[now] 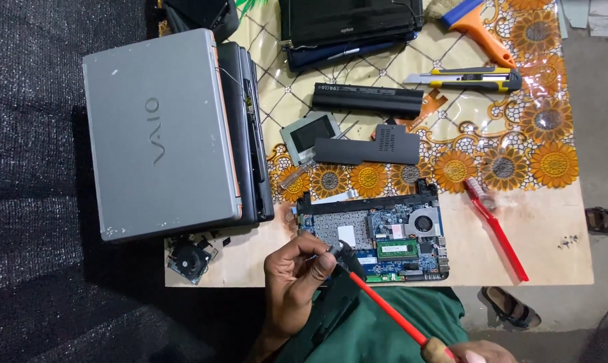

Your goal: The person works on a disassembled laptop motherboard, using a red screwdriver to tighten screws on a small component. They then pick up the laptop's bottom casing and align it over the motherboard.

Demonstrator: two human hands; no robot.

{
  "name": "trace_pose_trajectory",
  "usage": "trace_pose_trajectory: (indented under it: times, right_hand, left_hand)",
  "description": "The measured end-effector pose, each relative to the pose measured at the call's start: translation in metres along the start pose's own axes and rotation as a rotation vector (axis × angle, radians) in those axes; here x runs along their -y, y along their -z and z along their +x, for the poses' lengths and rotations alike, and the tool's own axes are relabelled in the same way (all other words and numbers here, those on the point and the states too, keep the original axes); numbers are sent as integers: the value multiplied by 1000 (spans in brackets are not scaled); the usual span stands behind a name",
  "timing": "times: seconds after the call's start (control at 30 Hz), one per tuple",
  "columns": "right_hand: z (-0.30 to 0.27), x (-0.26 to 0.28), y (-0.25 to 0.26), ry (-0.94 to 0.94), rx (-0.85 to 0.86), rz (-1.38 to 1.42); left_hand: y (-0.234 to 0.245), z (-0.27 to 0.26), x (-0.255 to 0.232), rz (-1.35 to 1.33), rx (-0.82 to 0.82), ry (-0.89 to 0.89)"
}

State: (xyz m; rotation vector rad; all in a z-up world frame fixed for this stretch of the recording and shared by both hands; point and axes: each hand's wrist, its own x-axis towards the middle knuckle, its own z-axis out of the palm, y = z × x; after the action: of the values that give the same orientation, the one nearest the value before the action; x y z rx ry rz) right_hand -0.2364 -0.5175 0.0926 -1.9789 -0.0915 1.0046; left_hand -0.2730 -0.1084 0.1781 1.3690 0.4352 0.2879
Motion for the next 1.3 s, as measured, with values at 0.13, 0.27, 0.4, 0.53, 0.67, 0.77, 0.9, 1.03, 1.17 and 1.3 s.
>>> trace_pose_trajectory:
  times: [0.13, 0.27, 0.4, 0.53, 0.67, 0.77, 0.9, 1.03, 1.17, 1.3]
  right_hand:
    - [10, -22, -23, -55, 82, -108]
    - [24, -36, -53, -103, 175, -221]
    - [36, -43, -78, -155, 260, -325]
    - [45, -36, -85, -204, 346, -430]
    - [53, -23, -75, -360, 465, 305]
    - [45, 15, -74, -589, 348, 475]
    - [14, 57, -61, 715, -193, -295]
    - [-4, 86, -59, 689, -197, 5]
    - [-6, 93, -59, 399, -431, 71]
    - [10, 43, -24, 80, -152, 126]
  left_hand:
    - [0, 0, -1, 18, 11, 19]
    - [0, 0, 0, 19, 12, 29]
    - [-1, 0, -2, 49, 8, 46]
    - [0, 1, -3, 61, 20, 51]
    - [2, 4, -3, 71, 35, 64]
    - [4, 5, 2, 19, 59, 64]
    - [0, 6, 4, 3, 90, 114]
    - [-3, 7, 9, 27, 94, 148]
    - [-3, 7, 14, 22, 83, 187]
    - [-1, 8, 17, -31, 104, 209]
